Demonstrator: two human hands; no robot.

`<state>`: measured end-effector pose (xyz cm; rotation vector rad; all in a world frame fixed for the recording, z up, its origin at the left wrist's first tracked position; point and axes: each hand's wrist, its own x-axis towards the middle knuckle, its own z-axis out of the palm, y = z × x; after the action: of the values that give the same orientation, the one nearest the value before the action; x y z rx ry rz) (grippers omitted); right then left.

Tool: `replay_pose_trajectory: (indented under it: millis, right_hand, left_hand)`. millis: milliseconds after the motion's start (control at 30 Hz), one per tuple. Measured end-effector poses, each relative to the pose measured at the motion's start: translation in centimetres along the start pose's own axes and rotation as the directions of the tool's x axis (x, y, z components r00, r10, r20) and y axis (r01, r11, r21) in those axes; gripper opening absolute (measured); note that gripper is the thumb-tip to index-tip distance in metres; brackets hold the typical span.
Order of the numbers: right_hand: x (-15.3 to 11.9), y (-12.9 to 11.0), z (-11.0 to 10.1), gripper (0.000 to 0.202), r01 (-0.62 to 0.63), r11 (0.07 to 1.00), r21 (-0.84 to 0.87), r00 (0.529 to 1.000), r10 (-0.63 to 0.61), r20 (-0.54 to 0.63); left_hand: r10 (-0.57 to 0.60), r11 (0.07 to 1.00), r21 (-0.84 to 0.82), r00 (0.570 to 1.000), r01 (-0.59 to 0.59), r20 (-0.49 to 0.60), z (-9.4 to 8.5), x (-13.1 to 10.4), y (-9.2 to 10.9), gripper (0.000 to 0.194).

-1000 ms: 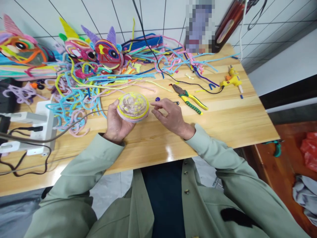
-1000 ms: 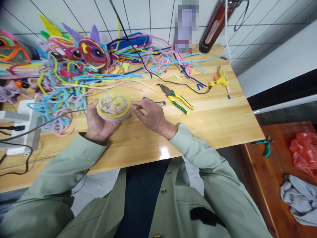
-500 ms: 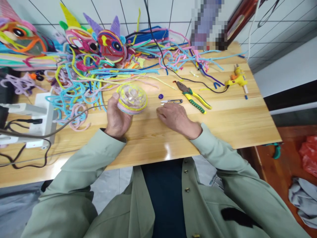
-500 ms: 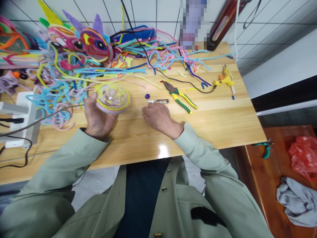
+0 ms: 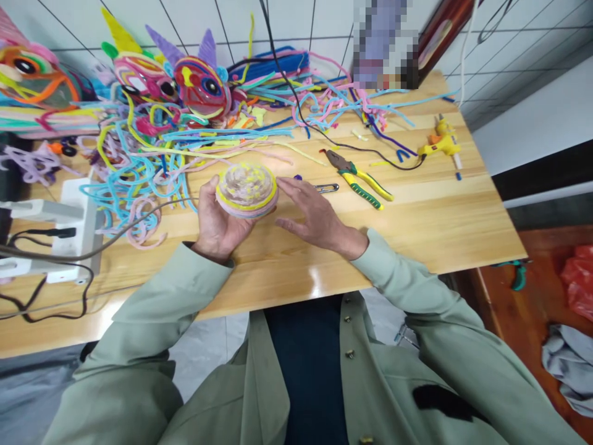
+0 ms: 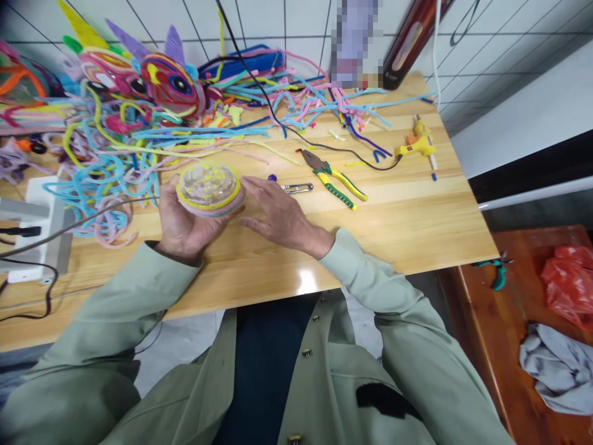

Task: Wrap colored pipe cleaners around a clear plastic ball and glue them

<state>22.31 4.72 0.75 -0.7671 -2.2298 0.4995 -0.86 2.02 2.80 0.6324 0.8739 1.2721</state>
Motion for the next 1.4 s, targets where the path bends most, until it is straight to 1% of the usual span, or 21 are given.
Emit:
replay_pose_trajectory:
  millis: [67, 100, 133, 200, 300, 433, 533, 633, 700, 767, 833, 900, 967, 1133, 1200, 1267, 1333, 1400]
  right_hand:
    - [0.0, 0.7, -0.5, 0.040, -0.053, 0.996, -0.070, 0.998, 0.051, -0.041]
    - [0.0, 1.2, -0.7, 0.033, -0.089, 0.988, -0.127, 0.995, 0.081, -0.062]
    - [-0.1, 1.6, -1.0, 0.030, -0.115, 0.975, -0.192, 0.992, 0.104, -0.064]
    - [-0.1, 2.1, -1.1, 0.028, -0.121, 0.941, -0.315, 0.992, 0.129, 0.004]
    - [-0.1, 1.8, -0.7, 0.031, -0.073, 0.900, -0.429, 0.975, 0.154, 0.158]
    - [0.2, 0.6, 0.1, 0.034, -0.052, 0.867, -0.496, 0.952, 0.194, 0.238]
    - [0.4, 0.7, -0.6, 0.030, -0.031, 0.864, -0.503, 0.945, 0.190, 0.268]
    - [0.0, 1.5, -2.3, 0.028, -0.075, 0.865, -0.495, 0.961, 0.195, 0.195]
    - [-0.7, 1.7, -3.5, 0.031, -0.115, 0.862, -0.494, 0.967, 0.210, 0.142]
    - [-1.7, 1.5, -4.3, 0.032, -0.119, 0.849, -0.515, 0.965, 0.221, 0.140]
    - [-2.6, 1.0, -4.4, 0.031, -0.097, 0.835, -0.542, 0.957, 0.228, 0.179]
    - [-3.1, 0.7, -4.0, 0.030, -0.083, 0.831, -0.551, 0.947, 0.237, 0.216]
    - [-3.2, 0.5, -3.4, 0.029, -0.090, 0.827, -0.555, 0.944, 0.249, 0.218]
    - [-1.8, 0.6, -2.3, 0.023, -0.107, 0.789, -0.605, 0.929, 0.296, 0.222]
    - [-0.9, 0.8, -2.1, 0.021, -0.141, 0.789, -0.598, 0.922, 0.324, 0.211]
    - [0.3, 1.4, -1.8, 0.019, -0.199, 0.815, -0.544, 0.928, 0.336, 0.164]
    - [1.8, 2.5, -1.5, 0.016, -0.243, 0.864, -0.441, 0.941, 0.321, 0.110]
    - [3.6, 4.0, -1.2, 0.014, -0.248, 0.915, -0.317, 0.955, 0.286, 0.078]
  left_hand:
    - [0.089, 0.996, 0.020, 0.996, -0.089, -0.002, 0.1, 0.0, 0.0, 0.047]
    - [0.133, 0.991, 0.026, 0.991, -0.133, -0.004, 0.1, 0.0, 0.0, 0.047]
    - [0.174, 0.984, 0.036, 0.985, -0.173, -0.007, 0.1, 0.0, 0.0, 0.046]
    - [0.211, 0.975, 0.074, 0.977, -0.210, -0.004, -0.1, 0.1, 0.0, 0.047]
    - [0.204, 0.974, 0.107, 0.979, -0.202, -0.009, -0.2, 0.2, -0.2, 0.046]
    - [0.213, 0.977, 0.029, 0.977, -0.212, -0.021, 0.1, 0.3, -0.5, 0.037]
    - [0.220, 0.975, -0.022, 0.975, -0.220, -0.018, 0.3, 0.4, -0.6, 0.038]
    - [0.224, 0.974, -0.042, 0.975, -0.224, -0.003, 0.1, 0.6, -0.7, 0.041]
    - [0.233, 0.972, -0.044, 0.972, -0.232, 0.009, -0.1, 0.7, -0.8, 0.042]
    - [0.228, 0.973, -0.028, 0.973, -0.228, 0.016, -0.3, 0.7, -0.9, 0.043]
    - [0.202, 0.979, -0.006, 0.979, -0.202, 0.023, -0.3, 0.7, -1.0, 0.045]
    - [0.169, 0.986, 0.002, 0.985, -0.169, 0.029, -0.2, 0.6, -1.0, 0.046]
    - [0.148, 0.989, 0.000, 0.988, -0.148, 0.034, -0.2, 0.5, -1.1, 0.048]
    - [0.131, 0.991, -0.011, 0.990, -0.131, 0.046, -0.3, 0.5, -1.5, 0.050]
    - [0.136, 0.991, -0.001, 0.990, -0.136, 0.043, -0.5, 0.5, -1.7, 0.049]
    - [0.135, 0.990, 0.035, 0.989, -0.137, 0.051, -0.7, 0.5, -1.9, 0.047]
    - [0.138, 0.988, 0.058, 0.989, -0.141, 0.050, -0.7, 0.5, -2.0, 0.048]
    - [0.153, 0.987, 0.045, 0.987, -0.155, 0.038, -0.6, 0.5, -2.0, 0.046]
